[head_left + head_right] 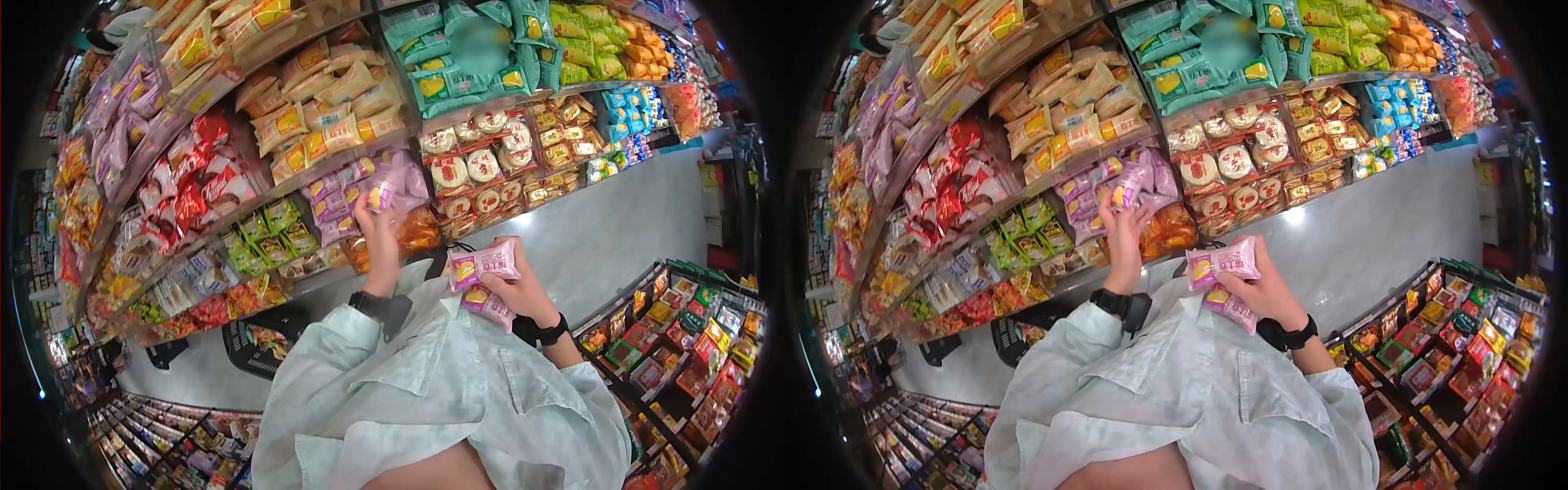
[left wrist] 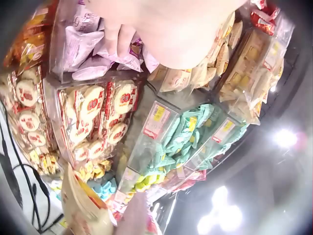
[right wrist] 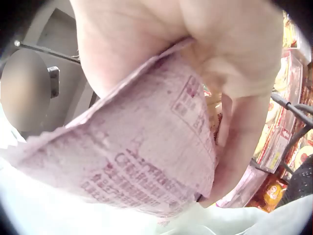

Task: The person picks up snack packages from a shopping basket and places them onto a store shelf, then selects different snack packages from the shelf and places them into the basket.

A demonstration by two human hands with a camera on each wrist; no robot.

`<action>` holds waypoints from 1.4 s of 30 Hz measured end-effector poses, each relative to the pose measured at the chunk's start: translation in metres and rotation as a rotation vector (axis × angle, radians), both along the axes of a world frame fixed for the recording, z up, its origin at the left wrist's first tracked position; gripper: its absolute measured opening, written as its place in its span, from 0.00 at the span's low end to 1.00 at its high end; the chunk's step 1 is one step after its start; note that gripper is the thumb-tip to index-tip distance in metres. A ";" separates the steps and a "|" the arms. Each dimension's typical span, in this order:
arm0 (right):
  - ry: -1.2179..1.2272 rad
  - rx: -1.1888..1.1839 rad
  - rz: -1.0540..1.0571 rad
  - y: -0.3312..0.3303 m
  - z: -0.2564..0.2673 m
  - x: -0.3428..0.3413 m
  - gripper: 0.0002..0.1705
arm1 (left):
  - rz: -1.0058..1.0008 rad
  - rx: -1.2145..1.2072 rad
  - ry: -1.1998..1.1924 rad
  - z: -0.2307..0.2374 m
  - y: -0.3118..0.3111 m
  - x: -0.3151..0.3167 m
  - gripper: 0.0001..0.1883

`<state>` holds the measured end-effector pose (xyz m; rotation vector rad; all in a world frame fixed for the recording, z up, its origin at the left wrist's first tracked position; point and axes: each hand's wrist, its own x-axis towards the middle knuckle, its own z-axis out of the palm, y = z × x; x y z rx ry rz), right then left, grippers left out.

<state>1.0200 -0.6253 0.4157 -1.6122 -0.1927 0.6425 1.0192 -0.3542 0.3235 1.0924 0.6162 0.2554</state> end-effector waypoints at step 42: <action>-0.061 -0.038 0.846 0.007 -0.026 0.138 0.28 | 0.306 0.456 0.321 0.006 -0.011 -0.041 0.31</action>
